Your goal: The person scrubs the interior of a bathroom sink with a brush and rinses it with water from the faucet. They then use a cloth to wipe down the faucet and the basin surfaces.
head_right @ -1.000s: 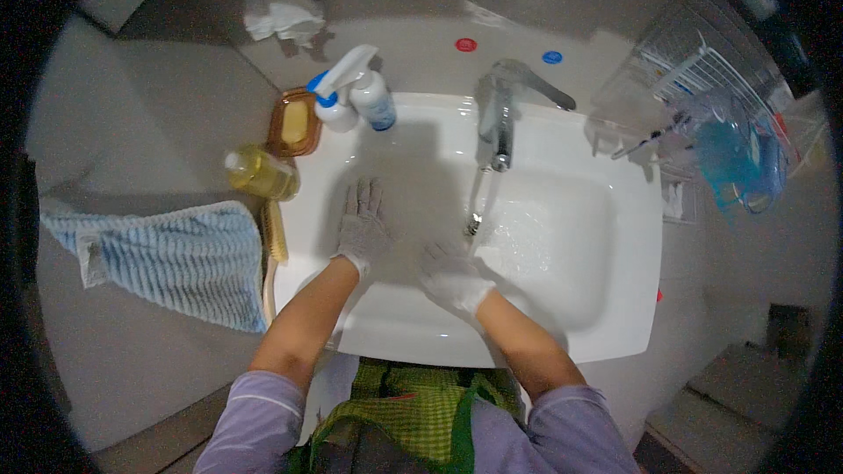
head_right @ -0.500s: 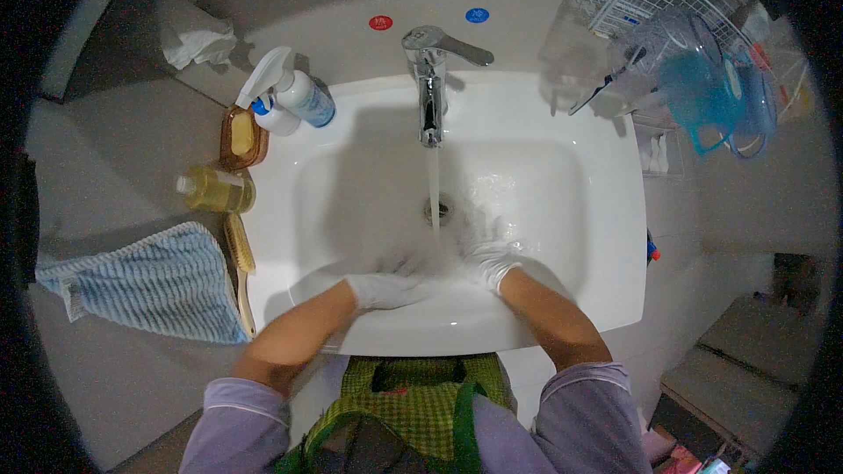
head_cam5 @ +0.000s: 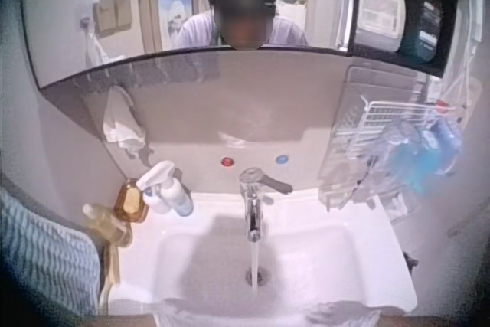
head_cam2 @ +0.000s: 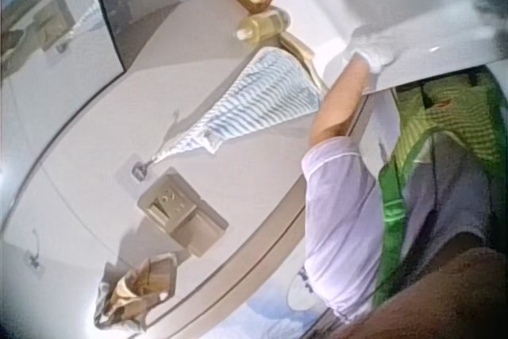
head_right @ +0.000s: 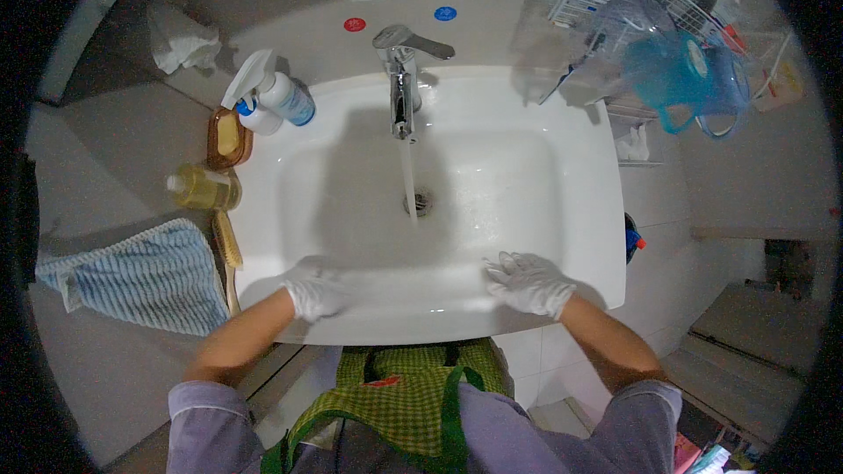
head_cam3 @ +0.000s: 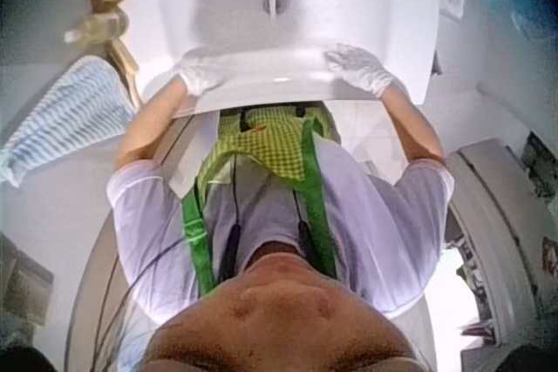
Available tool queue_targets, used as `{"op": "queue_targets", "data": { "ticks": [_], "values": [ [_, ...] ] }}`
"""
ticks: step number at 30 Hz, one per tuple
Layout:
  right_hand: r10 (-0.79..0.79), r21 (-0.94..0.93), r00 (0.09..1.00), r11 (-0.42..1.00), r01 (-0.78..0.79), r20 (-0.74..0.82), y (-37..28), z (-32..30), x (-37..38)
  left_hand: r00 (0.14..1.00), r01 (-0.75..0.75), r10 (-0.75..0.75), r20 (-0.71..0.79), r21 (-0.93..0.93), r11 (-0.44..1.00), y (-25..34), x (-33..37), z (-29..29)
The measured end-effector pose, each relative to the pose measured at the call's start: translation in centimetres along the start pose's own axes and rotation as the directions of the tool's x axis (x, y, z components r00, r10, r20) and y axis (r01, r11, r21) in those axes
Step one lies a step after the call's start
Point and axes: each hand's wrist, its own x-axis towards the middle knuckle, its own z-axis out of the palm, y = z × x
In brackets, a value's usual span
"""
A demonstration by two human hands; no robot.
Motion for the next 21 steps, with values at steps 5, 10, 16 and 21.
{"op": "queue_targets", "data": {
  "ticks": [5,10,16,21],
  "values": [
    [-0.092,0.032,0.995,0.995,0.093,-0.040,0.5,5.1,6.3,0.995,0.056,-0.065,-0.077,-0.114,0.992,-0.6,5.7,1.9],
    [-0.065,-0.588,0.997,0.809,0.024,-0.047,10.0,2.6,9.4,0.947,0.026,-0.003,-0.321,0.068,0.997,-4.8,10.9,-0.1],
    [0.052,-0.510,0.955,0.837,-0.201,-0.291,5.3,-2.5,16.1,0.779,0.455,-0.260,-0.571,0.228,0.861,-4.7,12.6,-6.0],
    [0.058,-0.129,0.983,0.988,-0.082,-0.175,-0.6,2.3,13.5,0.891,0.167,-0.184,-0.416,-0.078,0.983,5.2,11.7,-1.1]
  ]
}}
